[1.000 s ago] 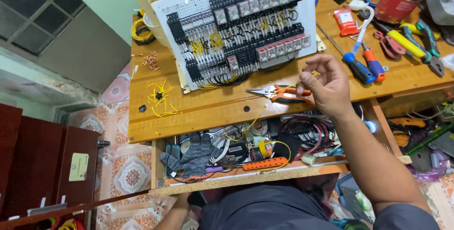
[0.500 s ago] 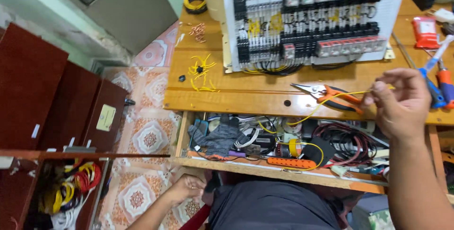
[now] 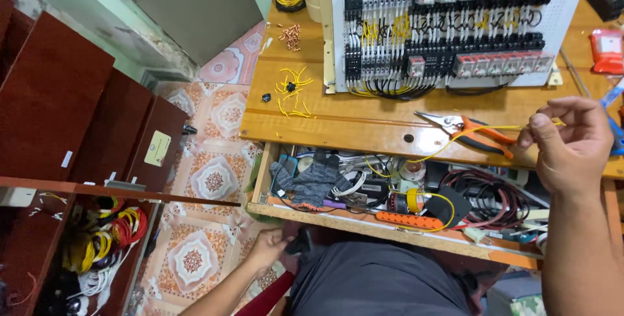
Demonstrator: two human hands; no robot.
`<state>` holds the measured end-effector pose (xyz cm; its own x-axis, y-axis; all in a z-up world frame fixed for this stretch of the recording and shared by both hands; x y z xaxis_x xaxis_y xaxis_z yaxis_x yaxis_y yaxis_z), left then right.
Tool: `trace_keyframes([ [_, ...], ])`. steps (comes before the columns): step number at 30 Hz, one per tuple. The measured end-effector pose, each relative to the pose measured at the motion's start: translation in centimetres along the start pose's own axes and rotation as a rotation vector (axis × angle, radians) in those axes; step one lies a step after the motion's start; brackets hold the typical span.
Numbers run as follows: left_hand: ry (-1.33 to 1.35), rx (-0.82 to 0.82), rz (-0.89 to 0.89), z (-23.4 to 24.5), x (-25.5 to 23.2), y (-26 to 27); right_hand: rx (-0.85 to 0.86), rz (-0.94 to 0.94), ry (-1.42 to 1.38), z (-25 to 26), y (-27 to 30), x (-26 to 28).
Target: Wiring an electrical control panel by stripping wires and connecting them to terminals.
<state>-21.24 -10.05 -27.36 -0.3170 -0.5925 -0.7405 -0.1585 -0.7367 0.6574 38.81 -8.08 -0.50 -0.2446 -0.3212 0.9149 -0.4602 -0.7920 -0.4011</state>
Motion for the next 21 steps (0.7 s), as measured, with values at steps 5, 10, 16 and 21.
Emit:
trace_keyframes([
  [5, -0.203, 0.385, 0.148, 4.5, 1.2, 2.2, -0.011, -0.004, -0.027, 0.0, -0.1, -0.5],
  [10, -1.170, 0.624, -0.008, 2.8, -10.6, 7.1, -0.073, -0.010, -0.068, -0.1, -0.7, 1.2],
  [16, -0.892, 0.401, -1.012, -9.0, -36.2, 20.5, 0.029, 0.137, -0.002, -4.2, -0.4, 7.1],
  [21, -0.193, 0.096, -1.340, -16.8, -44.7, 15.9, 0.130, 0.221, -0.171, -7.7, -1.0, 9.1],
])
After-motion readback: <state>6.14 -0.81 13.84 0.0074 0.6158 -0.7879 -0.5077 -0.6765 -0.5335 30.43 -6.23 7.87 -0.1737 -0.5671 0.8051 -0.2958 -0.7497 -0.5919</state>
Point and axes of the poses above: each hand's wrist, its own y-axis away from the middle knuckle, its own z-axis out of the back of the hand, x = y × z, the point moved 8 cm from there along -y, towards the middle knuckle, and after that the axes turned 2 degrees about z, right-handed, at the moved point
